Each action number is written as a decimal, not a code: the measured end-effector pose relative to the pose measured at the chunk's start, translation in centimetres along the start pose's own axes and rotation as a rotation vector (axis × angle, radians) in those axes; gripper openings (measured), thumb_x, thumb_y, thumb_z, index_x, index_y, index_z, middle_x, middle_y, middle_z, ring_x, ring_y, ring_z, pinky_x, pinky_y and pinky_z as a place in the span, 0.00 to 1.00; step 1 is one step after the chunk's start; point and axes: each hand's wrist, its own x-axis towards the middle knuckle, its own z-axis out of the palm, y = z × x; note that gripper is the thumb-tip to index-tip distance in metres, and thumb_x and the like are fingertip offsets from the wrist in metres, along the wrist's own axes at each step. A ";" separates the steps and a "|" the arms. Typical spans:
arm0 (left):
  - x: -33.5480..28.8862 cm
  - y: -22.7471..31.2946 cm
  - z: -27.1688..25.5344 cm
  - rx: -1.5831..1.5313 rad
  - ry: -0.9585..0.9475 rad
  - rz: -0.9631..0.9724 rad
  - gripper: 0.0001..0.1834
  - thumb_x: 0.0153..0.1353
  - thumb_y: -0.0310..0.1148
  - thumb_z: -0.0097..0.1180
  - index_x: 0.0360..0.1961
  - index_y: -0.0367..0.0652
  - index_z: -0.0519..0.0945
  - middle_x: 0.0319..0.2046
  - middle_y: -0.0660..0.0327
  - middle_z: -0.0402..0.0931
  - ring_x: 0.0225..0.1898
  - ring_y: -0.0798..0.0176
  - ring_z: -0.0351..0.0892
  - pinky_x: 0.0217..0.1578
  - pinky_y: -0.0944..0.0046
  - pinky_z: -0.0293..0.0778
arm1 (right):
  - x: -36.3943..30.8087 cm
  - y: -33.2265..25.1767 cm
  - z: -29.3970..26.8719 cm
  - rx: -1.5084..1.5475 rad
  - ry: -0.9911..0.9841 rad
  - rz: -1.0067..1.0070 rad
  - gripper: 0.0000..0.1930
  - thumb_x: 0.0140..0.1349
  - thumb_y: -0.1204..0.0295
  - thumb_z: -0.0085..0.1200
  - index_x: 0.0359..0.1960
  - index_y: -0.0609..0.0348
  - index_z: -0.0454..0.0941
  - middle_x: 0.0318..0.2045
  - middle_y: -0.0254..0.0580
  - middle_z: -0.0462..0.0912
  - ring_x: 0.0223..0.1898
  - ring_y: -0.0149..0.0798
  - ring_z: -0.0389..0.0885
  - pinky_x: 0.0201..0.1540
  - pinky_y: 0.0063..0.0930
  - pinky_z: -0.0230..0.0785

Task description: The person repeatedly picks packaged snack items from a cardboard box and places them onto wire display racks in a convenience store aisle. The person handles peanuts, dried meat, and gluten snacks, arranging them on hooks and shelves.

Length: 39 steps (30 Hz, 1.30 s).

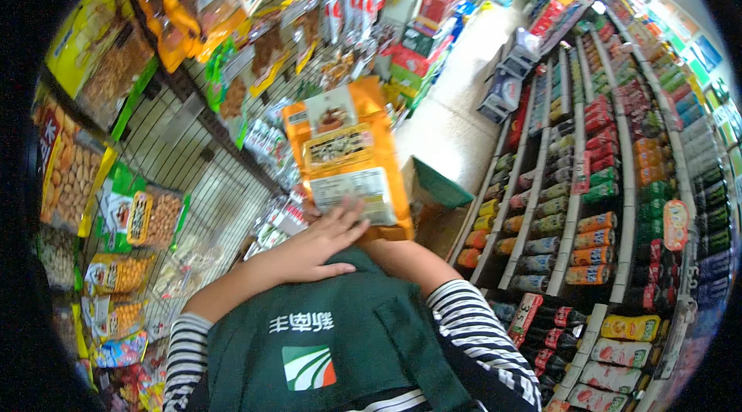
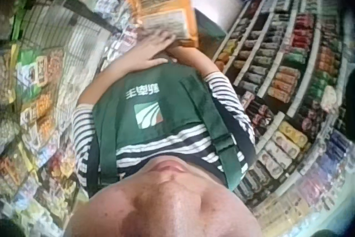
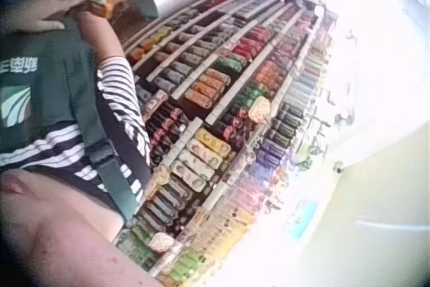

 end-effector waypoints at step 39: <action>-11.5 -8.1 -1.9 -0.596 1.258 -0.540 0.25 0.57 0.27 0.43 0.56 0.41 0.54 0.53 0.54 0.59 0.48 0.62 0.66 0.47 0.65 0.62 | -7.6 -6.1 8.7 -0.619 0.949 0.281 0.29 0.54 0.46 0.41 0.41 0.63 0.67 0.22 0.45 0.72 0.13 0.34 0.68 0.10 0.19 0.57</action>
